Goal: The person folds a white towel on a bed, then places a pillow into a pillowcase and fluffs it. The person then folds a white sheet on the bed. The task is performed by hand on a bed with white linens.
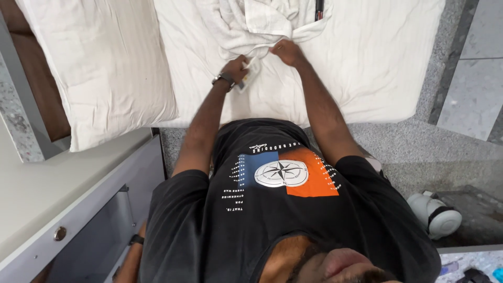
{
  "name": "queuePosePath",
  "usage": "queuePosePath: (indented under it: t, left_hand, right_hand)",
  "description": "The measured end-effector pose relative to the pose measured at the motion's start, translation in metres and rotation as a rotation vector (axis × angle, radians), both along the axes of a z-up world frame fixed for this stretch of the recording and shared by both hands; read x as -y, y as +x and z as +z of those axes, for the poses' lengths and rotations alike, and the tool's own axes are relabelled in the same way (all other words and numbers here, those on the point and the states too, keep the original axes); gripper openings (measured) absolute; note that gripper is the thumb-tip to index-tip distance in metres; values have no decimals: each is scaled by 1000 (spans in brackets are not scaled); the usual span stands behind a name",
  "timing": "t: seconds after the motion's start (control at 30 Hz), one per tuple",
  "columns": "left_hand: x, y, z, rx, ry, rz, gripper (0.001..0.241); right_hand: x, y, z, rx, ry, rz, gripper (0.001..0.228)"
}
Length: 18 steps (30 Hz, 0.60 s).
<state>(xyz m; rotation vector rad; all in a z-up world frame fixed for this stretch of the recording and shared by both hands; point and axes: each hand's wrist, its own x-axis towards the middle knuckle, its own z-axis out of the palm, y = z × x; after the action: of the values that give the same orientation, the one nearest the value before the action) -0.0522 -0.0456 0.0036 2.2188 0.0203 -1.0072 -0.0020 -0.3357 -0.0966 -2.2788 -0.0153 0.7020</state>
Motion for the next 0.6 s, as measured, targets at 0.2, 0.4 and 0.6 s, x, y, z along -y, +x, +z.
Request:
queuePosePath:
  t: [0.2,0.4,0.6]
  left_hand:
    - [24,-3,-57,194,-637,238,30]
    - [7,11,48,-187,-1025,802,48]
    - [35,32,35,69,-1538,789,65]
  right_hand:
    - [-46,-33,115,-246,422,-306,59]
    - [-18,-26,153,-139,1009,-738,40]
    - [-53,-50,207,-179,1237,-600,56]
